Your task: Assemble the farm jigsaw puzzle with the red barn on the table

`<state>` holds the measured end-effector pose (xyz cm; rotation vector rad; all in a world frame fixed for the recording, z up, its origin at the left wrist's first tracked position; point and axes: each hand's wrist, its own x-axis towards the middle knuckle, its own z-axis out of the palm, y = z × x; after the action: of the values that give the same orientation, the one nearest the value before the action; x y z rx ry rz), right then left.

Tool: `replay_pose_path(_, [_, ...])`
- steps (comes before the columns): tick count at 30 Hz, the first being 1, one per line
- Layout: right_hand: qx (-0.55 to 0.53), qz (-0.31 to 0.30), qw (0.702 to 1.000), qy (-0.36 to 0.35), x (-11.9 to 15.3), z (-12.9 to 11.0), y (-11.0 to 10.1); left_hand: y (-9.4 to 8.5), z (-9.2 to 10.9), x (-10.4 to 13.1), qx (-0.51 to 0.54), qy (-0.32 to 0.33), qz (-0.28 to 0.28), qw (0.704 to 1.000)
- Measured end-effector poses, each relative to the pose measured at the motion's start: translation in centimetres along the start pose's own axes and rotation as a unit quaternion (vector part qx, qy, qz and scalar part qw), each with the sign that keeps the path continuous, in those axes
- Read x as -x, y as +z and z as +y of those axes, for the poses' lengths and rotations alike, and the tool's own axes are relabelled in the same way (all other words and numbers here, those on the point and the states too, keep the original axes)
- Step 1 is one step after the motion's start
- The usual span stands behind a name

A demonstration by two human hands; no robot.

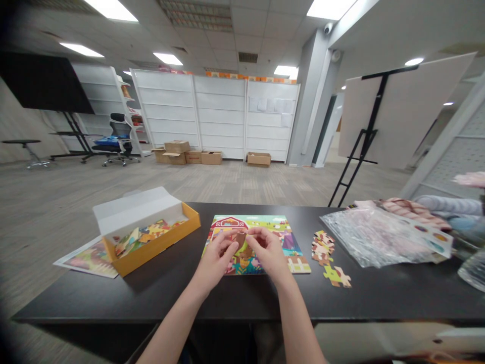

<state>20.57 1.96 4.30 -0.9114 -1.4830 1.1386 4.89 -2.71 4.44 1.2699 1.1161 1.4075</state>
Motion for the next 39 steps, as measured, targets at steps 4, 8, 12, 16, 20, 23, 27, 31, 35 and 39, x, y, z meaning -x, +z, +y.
replay_pose_path(4, [-0.024,0.029,0.999,0.000,0.1,-0.5,0.2,-0.1,-0.2,-0.4,0.068,-0.015,0.010,0.998])
replay_pose_path(8, [-0.037,0.004,0.999,0.008,0.5,-1.0,0.0,0.0,0.0,-0.5,0.111,-0.037,0.057,0.992])
replay_pose_path(12, [-0.030,-0.019,0.999,0.014,0.7,-1.1,-0.3,0.0,0.4,-0.3,0.136,-0.042,0.080,0.987])
replay_pose_path(16, [-0.048,-0.002,0.999,0.017,0.7,-1.1,-0.2,-0.1,0.6,-0.2,0.154,-0.046,0.066,0.985])
replay_pose_path(20, [-0.068,0.009,0.997,0.022,0.8,-1.2,0.2,-0.6,0.7,0.1,0.191,-0.067,0.032,0.979])
replay_pose_path(23, [-0.065,0.021,0.998,0.014,0.9,-1.2,0.2,-0.9,0.9,0.2,0.233,-0.094,-0.026,0.968])
replay_pose_path(27, [-0.058,0.030,0.998,0.005,0.8,-1.1,-0.1,-0.8,1.2,0.4,0.225,-0.111,-0.056,0.966])
replay_pose_path(31, [-0.069,0.002,0.998,-0.004,0.7,-1.1,-0.4,-0.2,1.3,0.4,0.203,-0.099,-0.027,0.974])
replay_pose_path(35, [-0.063,-0.014,0.998,0.007,0.6,-0.8,-0.6,0.4,0.8,0.3,0.160,-0.098,-0.025,0.982])
replay_pose_path(39, [-0.060,0.034,0.998,0.015,0.4,-0.3,-0.9,0.7,0.1,0.1,0.125,-0.086,-0.037,0.988])
